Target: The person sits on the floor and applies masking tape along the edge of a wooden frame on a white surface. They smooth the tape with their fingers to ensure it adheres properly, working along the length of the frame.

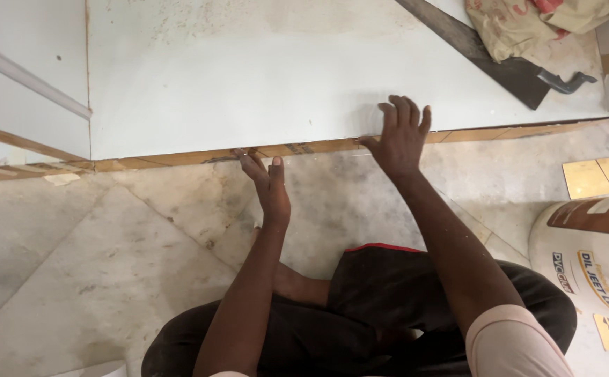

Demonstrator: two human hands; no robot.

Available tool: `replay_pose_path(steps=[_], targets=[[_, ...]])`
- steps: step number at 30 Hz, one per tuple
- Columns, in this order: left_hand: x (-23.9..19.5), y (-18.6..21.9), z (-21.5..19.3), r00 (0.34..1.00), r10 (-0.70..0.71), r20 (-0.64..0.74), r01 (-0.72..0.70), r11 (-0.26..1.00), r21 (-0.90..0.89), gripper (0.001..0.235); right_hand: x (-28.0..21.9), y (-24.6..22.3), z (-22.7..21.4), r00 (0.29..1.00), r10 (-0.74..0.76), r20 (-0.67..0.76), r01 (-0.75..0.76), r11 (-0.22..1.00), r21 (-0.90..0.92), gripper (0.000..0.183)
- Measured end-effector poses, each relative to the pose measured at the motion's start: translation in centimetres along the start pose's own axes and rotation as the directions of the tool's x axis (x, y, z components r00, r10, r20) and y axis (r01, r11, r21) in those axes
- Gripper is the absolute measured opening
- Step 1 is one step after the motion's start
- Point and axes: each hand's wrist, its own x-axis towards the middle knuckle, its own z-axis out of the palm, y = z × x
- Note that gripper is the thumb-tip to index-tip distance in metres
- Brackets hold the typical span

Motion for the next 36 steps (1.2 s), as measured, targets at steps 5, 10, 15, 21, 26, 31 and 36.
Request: replay_pose_path(steps=[5, 10, 15, 21, 26, 31, 36], targets=[[0.0, -0.3, 0.0, 1.0, 0.019, -0.001, -0.019, 0.999, 0.034, 0.105, -1.2, 3.0, -1.2, 0.992, 0.121, -0.041, -0.119, 0.992, 0.047, 0.09], [0.0, -0.8, -0.3, 0.998, 0.05, 0.028, -0.051, 0.998, 0.036, 0.107, -1.6, 5.2, -2.4, 0.955, 0.285, -0.081, -0.285, 0.958, 0.013, 0.108], [0.1, -1.0, 0.0, 0.999, 0.043, 0.014, -0.044, 0.997, 0.061, 0.109, -4.4, 7.5, -0.7, 0.786, 0.56, -0.262, -0.566, 0.822, 0.06, 0.123], [-0.2, -0.1, 0.7, 0.994, 0.104, 0.028, -0.105, 0.991, 0.077, 0.111, -5.7, 0.6, 6.3, 0.68, 0.66, 0.319, -0.596, 0.245, 0.765, 0.093], [-0.4, 0.9, 1.0, 0.999, 0.042, 0.034, -0.043, 0.998, 0.046, 0.109, -4.8, 0.0, 6.6, 0.716, 0.668, 0.202, -0.506, 0.298, 0.809, 0.093], [-0.3, 0.1, 1.0, 0.997, 0.068, 0.036, -0.071, 0.992, 0.105, 0.109, -5.0, 2.6, 9.2, 0.704, 0.71, 0.026, -0.515, 0.484, 0.707, 0.096], [-0.4, 0.7, 1.2, 0.999, 0.02, 0.033, -0.025, 0.987, 0.162, 0.107, -4.6, 4.1, 9.9, 0.633, 0.773, 0.022, -0.547, 0.427, 0.72, 0.093]])
